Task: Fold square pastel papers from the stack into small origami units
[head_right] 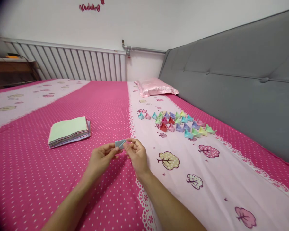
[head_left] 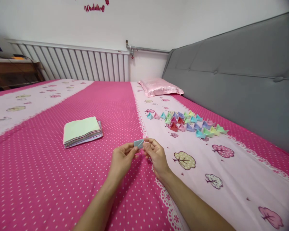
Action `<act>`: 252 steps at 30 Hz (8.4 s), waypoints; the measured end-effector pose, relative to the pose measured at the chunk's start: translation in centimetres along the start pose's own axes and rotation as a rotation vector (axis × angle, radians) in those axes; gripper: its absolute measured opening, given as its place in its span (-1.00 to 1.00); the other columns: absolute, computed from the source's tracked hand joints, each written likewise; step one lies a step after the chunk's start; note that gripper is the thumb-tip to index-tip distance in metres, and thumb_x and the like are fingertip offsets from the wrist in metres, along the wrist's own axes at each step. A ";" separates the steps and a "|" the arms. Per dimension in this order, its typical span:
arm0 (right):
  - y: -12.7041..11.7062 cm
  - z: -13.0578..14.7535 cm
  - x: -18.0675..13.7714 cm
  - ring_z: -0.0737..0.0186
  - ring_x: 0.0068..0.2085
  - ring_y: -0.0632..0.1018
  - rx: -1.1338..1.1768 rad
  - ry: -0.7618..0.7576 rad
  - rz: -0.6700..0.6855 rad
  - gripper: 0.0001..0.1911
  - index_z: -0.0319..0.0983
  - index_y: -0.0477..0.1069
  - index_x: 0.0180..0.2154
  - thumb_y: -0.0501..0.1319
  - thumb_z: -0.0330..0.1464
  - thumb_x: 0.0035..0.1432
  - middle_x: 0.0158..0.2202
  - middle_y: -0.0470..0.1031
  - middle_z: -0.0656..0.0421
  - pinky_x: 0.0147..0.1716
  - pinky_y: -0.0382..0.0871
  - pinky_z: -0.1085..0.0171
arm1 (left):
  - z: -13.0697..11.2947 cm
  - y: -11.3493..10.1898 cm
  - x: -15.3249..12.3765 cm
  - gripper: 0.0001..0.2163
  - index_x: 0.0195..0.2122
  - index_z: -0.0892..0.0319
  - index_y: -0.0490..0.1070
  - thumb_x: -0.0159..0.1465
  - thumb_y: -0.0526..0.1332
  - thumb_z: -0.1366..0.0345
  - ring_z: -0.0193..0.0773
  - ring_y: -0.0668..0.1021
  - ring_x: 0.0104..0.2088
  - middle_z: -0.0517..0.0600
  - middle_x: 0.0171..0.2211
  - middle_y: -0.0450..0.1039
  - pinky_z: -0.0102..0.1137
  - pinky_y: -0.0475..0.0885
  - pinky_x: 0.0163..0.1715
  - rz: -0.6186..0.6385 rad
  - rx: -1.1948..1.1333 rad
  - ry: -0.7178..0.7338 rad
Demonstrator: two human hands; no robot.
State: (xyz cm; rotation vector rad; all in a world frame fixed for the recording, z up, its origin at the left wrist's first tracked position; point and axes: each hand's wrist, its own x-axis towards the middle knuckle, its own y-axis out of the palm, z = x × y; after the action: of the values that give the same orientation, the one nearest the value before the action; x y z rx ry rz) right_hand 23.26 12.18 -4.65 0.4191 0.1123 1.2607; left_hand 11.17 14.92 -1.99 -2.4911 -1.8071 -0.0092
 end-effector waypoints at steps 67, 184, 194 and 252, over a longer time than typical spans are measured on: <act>-0.4 -0.6 0.2 0.34 -0.50 0.47 -0.211 -0.080 -0.016 -0.78 -0.26 0.46 -0.37 0.32 -0.30 -0.11 -0.50 0.50 0.21 -0.48 0.34 0.37 | 0.4 -0.5 0.1 -0.62 -0.18 0.30 0.42 0.06 0.21 0.13 -0.24 0.51 -0.48 0.12 -0.39 0.50 -0.43 0.35 -0.58 -0.089 0.318 0.095; 0.1 -0.7 -0.4 0.30 -0.46 0.44 -0.264 -0.025 0.015 -0.98 -0.26 0.32 -0.50 0.17 -0.44 -0.10 -0.53 0.38 0.25 -0.44 0.32 0.34 | 0.3 0.6 -0.9 -0.85 -0.49 0.20 0.44 0.09 0.08 0.36 -0.34 0.46 -0.54 -0.03 -0.56 0.47 -0.50 0.24 -0.52 -0.105 0.788 0.315; 0.1 -0.6 -0.4 0.33 -0.46 0.44 -0.210 -0.064 -0.026 -0.96 -0.27 0.35 -0.48 0.17 -0.44 -0.10 -0.52 0.41 0.24 -0.45 0.31 0.37 | 0.1 0.5 -1.0 -0.85 -0.46 0.21 0.44 0.10 0.09 0.33 -0.36 0.47 -0.55 -0.05 -0.56 0.47 -0.51 0.27 -0.51 -0.127 0.705 0.312; 0.2 0.5 -1.2 0.17 -0.16 0.45 -0.415 -0.506 -0.048 -0.88 -0.20 0.38 -0.37 0.17 -0.48 -0.04 -0.23 0.37 0.08 -0.19 0.41 0.20 | 0.1 0.8 -0.9 -0.85 -0.32 0.25 0.45 0.07 0.19 0.39 -0.18 0.51 -0.13 0.14 -0.17 0.47 -0.30 0.44 -0.11 -0.087 0.174 0.361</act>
State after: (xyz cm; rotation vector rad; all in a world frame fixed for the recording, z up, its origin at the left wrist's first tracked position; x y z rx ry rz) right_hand 22.82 11.01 -4.30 0.3592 -0.5571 1.0627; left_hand 11.66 13.78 -2.19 -2.1262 -1.6830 -0.2748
